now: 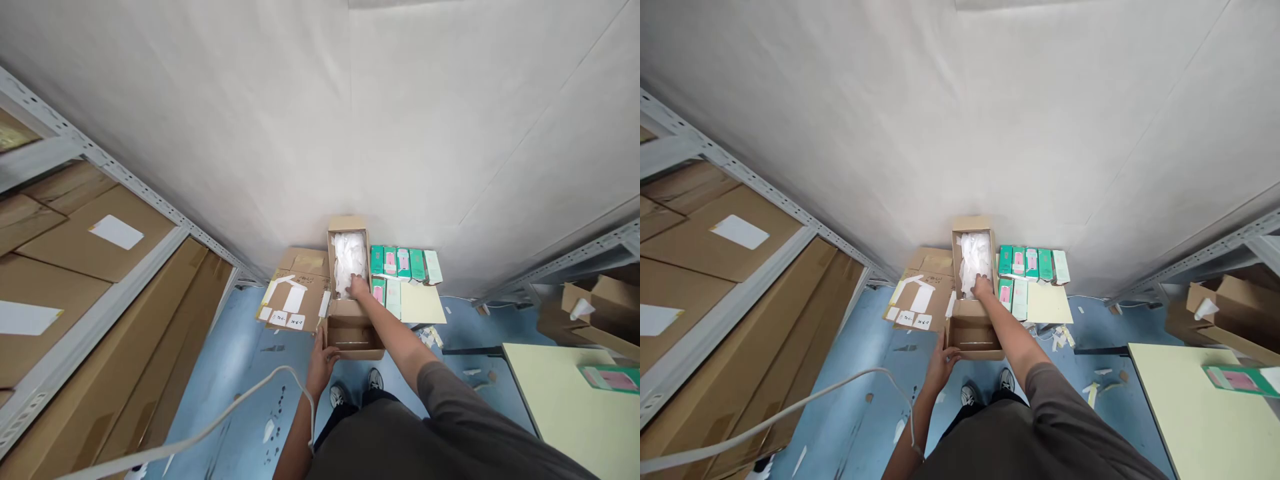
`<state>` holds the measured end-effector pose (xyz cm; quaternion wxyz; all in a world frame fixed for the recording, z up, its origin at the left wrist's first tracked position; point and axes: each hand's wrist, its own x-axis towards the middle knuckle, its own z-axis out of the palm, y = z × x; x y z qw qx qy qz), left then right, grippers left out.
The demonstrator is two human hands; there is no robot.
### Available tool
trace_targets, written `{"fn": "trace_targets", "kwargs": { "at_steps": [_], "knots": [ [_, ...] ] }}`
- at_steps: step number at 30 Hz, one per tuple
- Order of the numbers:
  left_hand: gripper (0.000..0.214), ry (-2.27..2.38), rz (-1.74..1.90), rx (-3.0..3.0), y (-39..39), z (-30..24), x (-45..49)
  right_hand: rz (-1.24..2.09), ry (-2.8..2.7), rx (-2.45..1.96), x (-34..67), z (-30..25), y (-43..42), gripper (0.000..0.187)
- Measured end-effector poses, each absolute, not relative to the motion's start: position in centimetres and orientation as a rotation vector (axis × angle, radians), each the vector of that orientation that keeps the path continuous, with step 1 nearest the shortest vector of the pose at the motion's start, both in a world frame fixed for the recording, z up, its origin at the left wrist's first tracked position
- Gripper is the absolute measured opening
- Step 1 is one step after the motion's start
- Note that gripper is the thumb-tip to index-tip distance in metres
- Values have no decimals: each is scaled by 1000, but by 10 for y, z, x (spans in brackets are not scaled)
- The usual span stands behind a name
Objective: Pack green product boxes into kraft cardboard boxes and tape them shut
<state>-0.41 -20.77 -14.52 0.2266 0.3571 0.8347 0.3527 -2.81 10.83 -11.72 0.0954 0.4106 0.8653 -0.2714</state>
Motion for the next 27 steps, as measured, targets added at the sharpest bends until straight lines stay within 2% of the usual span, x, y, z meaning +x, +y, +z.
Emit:
{"fn": "trace_targets", "kwargs": {
  "at_steps": [3, 9, 14, 18, 20, 24, 27],
  "knots": [
    [21, 2286, 946, 969, -205, -143, -9, -731, 2505, 1249, -41, -123, 107, 58],
    [25, 2185, 934, 1003, -205, -150, -30, -673, 2523, 1322, -53, -127, 107, 44],
    [20, 2110, 944, 1077, -207, -153, -56, -597, 2579, 1428, -46, -111, 109, 42],
    [21, 2066, 955, 1147, -207, -162, -73, -615, 2816, 1588, -38, -93, 107, 28],
    [21, 2040, 954, 1180, -206, -167, -79, -678, 2939, 1677, -30, -87, 102, 21],
    [21, 1972, 968, 1241, -205, -171, -84, -974, 3140, 1803, 1, -83, 72, 28],
    [20, 1951, 955, 1261, -205, -166, -82, -1117, 3180, 1740, 34, -87, 33, 26]
  ]
}}
